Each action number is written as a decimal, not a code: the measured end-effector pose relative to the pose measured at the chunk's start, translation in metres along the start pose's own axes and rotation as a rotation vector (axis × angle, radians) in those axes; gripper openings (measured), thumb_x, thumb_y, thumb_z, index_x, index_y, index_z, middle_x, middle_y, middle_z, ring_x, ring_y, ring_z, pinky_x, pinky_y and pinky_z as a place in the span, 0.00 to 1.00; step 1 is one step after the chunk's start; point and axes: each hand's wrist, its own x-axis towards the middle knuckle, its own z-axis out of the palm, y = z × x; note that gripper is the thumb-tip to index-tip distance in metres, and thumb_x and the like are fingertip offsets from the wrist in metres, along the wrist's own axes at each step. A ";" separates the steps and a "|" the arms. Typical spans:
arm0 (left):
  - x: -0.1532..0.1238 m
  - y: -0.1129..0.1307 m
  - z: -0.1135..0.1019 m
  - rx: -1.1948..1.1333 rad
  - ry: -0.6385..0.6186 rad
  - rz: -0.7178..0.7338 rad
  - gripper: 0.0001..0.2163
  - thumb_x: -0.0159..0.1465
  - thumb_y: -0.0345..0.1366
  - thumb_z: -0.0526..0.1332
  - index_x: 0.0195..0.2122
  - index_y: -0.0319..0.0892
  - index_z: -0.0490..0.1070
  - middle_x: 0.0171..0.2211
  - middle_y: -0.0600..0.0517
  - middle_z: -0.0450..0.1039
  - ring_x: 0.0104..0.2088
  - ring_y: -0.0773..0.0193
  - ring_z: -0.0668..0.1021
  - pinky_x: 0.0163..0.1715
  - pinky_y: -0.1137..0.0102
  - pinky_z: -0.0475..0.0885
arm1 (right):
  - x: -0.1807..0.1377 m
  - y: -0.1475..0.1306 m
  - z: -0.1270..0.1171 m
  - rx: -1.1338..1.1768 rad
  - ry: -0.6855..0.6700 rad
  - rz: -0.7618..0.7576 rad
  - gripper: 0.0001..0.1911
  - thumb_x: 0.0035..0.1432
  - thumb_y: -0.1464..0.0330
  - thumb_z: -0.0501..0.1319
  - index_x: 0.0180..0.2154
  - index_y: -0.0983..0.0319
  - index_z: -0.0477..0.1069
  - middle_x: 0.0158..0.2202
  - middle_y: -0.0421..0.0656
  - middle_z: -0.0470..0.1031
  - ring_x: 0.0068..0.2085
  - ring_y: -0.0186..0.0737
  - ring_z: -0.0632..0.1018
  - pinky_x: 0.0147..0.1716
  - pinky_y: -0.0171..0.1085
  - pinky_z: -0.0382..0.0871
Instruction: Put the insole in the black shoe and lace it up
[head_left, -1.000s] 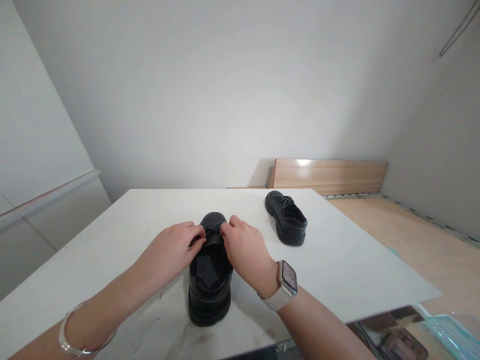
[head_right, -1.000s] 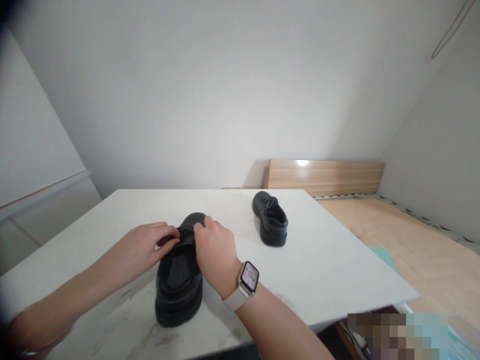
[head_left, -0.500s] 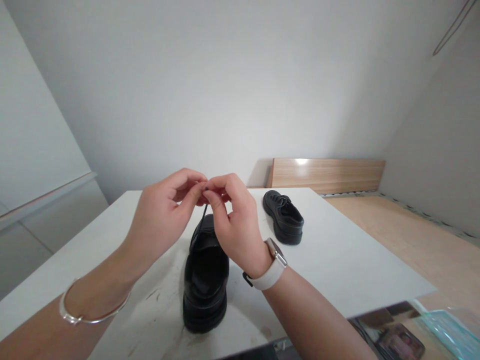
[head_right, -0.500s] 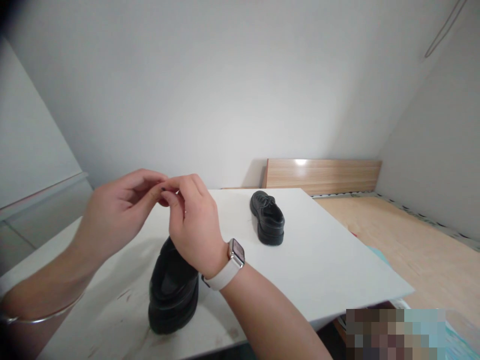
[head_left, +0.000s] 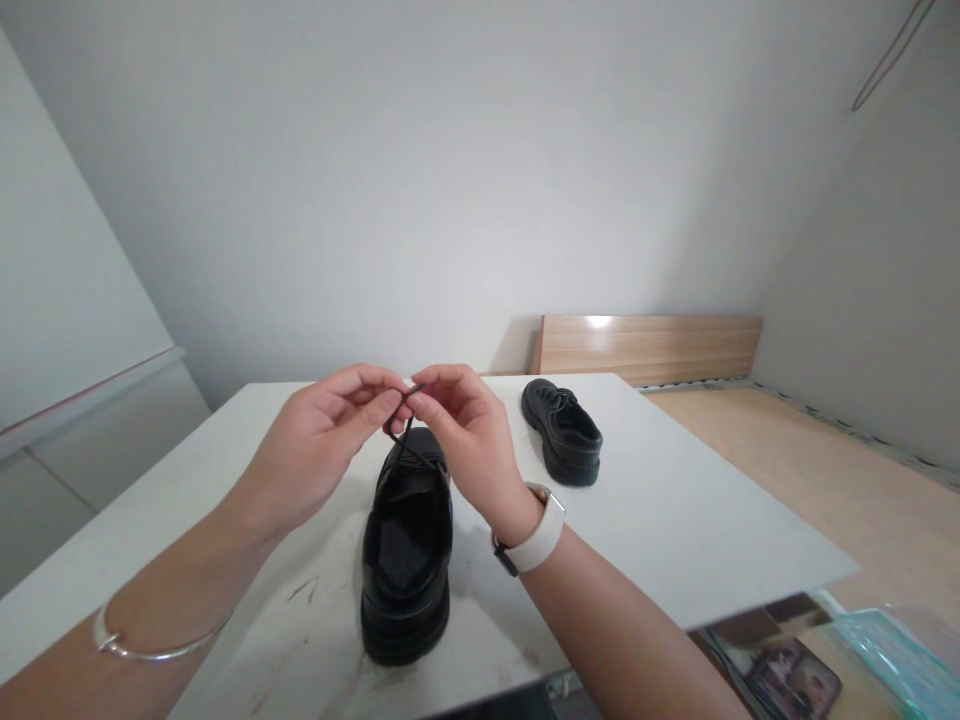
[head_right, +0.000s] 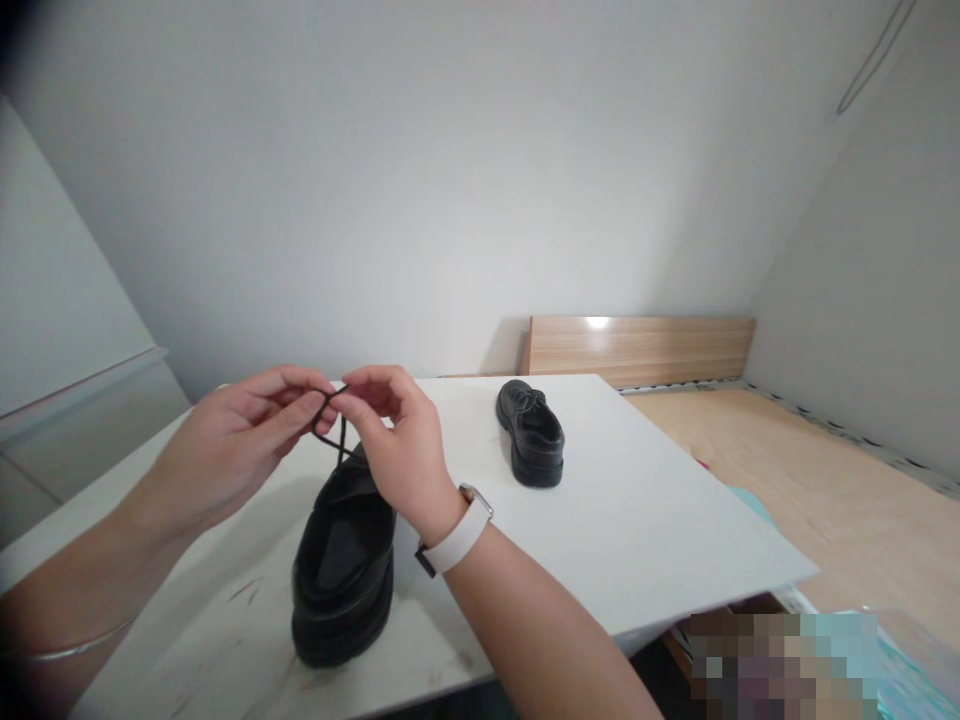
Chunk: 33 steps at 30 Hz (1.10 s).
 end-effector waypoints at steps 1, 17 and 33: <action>0.000 -0.001 -0.001 0.028 0.017 0.008 0.12 0.64 0.44 0.67 0.40 0.40 0.75 0.29 0.52 0.75 0.32 0.65 0.76 0.36 0.73 0.72 | 0.000 0.002 -0.002 0.008 -0.020 0.033 0.09 0.59 0.65 0.65 0.39 0.62 0.71 0.34 0.40 0.75 0.36 0.35 0.76 0.41 0.37 0.72; -0.013 -0.026 -0.028 -0.394 0.015 -0.162 0.10 0.64 0.41 0.67 0.33 0.41 0.72 0.33 0.52 0.68 0.35 0.66 0.74 0.39 0.72 0.75 | -0.013 0.015 -0.024 0.168 0.100 0.217 0.14 0.59 0.60 0.63 0.35 0.59 0.60 0.22 0.30 0.59 0.20 0.26 0.61 0.22 0.30 0.55; -0.049 -0.067 -0.048 0.558 -0.224 -0.036 0.13 0.68 0.46 0.59 0.43 0.46 0.78 0.33 0.50 0.81 0.33 0.60 0.80 0.30 0.73 0.72 | -0.053 0.027 -0.072 -0.290 -0.093 0.271 0.11 0.64 0.63 0.59 0.44 0.62 0.70 0.26 0.36 0.68 0.26 0.31 0.69 0.26 0.32 0.62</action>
